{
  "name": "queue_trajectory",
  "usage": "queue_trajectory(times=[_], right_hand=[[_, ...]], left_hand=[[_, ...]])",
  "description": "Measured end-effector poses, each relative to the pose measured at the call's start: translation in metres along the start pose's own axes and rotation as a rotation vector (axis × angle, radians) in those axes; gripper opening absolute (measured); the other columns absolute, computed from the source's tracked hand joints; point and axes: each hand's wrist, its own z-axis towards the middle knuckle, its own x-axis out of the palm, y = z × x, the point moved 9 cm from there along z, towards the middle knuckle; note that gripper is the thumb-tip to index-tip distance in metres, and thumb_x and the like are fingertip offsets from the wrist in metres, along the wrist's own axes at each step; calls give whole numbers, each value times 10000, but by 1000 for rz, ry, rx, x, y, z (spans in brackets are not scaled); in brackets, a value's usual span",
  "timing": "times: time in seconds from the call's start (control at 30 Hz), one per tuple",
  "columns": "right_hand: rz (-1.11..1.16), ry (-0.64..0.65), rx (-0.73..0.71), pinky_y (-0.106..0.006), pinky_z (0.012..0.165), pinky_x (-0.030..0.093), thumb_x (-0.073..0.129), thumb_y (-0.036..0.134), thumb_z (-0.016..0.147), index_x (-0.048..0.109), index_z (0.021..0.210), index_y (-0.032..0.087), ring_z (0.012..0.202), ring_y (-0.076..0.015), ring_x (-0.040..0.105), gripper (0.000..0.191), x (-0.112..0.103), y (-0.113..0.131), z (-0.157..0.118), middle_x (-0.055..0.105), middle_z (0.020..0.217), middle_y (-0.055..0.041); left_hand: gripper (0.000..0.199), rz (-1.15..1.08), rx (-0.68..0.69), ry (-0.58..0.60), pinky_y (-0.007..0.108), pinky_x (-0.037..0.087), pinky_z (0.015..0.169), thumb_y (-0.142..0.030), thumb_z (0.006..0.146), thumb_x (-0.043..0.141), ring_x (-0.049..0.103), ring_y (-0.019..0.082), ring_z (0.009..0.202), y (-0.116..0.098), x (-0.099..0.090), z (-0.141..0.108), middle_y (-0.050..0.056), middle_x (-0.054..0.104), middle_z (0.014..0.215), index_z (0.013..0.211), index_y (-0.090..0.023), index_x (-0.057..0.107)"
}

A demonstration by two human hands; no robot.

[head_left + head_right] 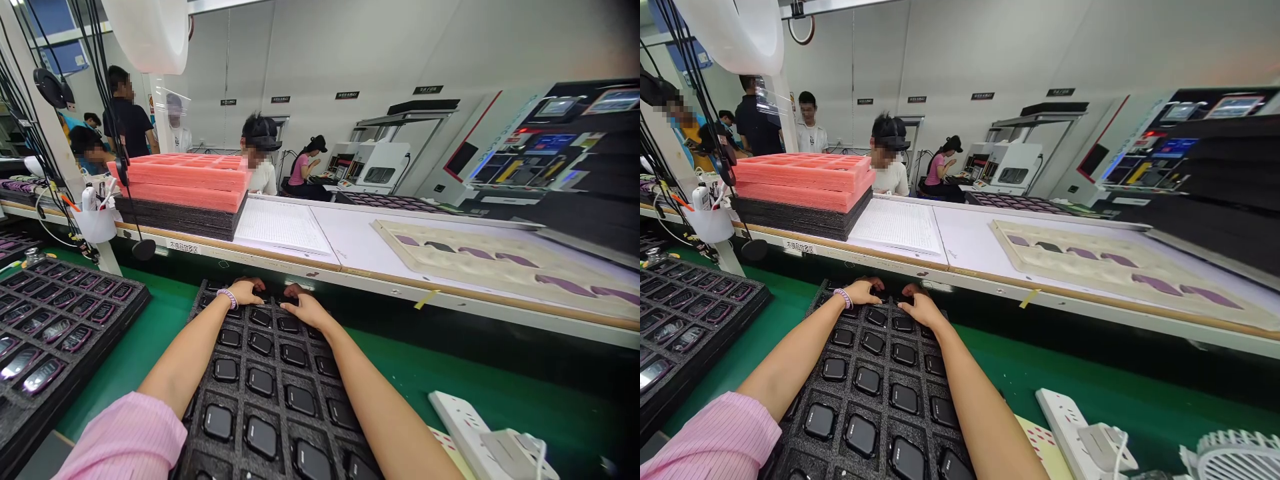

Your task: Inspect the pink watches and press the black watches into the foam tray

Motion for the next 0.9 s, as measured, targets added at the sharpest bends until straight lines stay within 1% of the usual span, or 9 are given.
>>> queue_trajectory(times=[0.17,0.37,0.63,0.9], right_hand=[[9,-5,6,-345,899,495,688,262,807,587,1018,188,1026,-250,630,245,-2,0,-1,665,1044,-80],[3,-14,-5,-340,858,492,699,290,798,594,989,192,996,-256,621,239,-3,0,-2,663,1015,-74],[16,-18,-1,-330,810,466,700,351,793,576,951,208,931,-258,604,246,-2,-6,-1,653,952,-58],[21,-24,-13,-334,816,454,690,354,781,552,926,213,943,-261,587,245,-2,-6,-1,641,969,-64]], left_hand=[[383,-6,3,-2,463,485,1016,-328,893,721,607,244,1129,0,0,0,96,643,1190,1208,-139,612],[374,-7,2,-13,478,481,1020,-331,898,715,604,249,1132,1,0,0,96,642,1190,1206,-143,615],[361,-28,35,0,456,502,999,-291,896,720,611,241,1114,1,1,3,95,639,1182,1202,-136,609],[370,-31,49,-7,438,508,977,-316,884,726,617,239,1098,4,2,5,95,646,1172,1191,-141,613]])
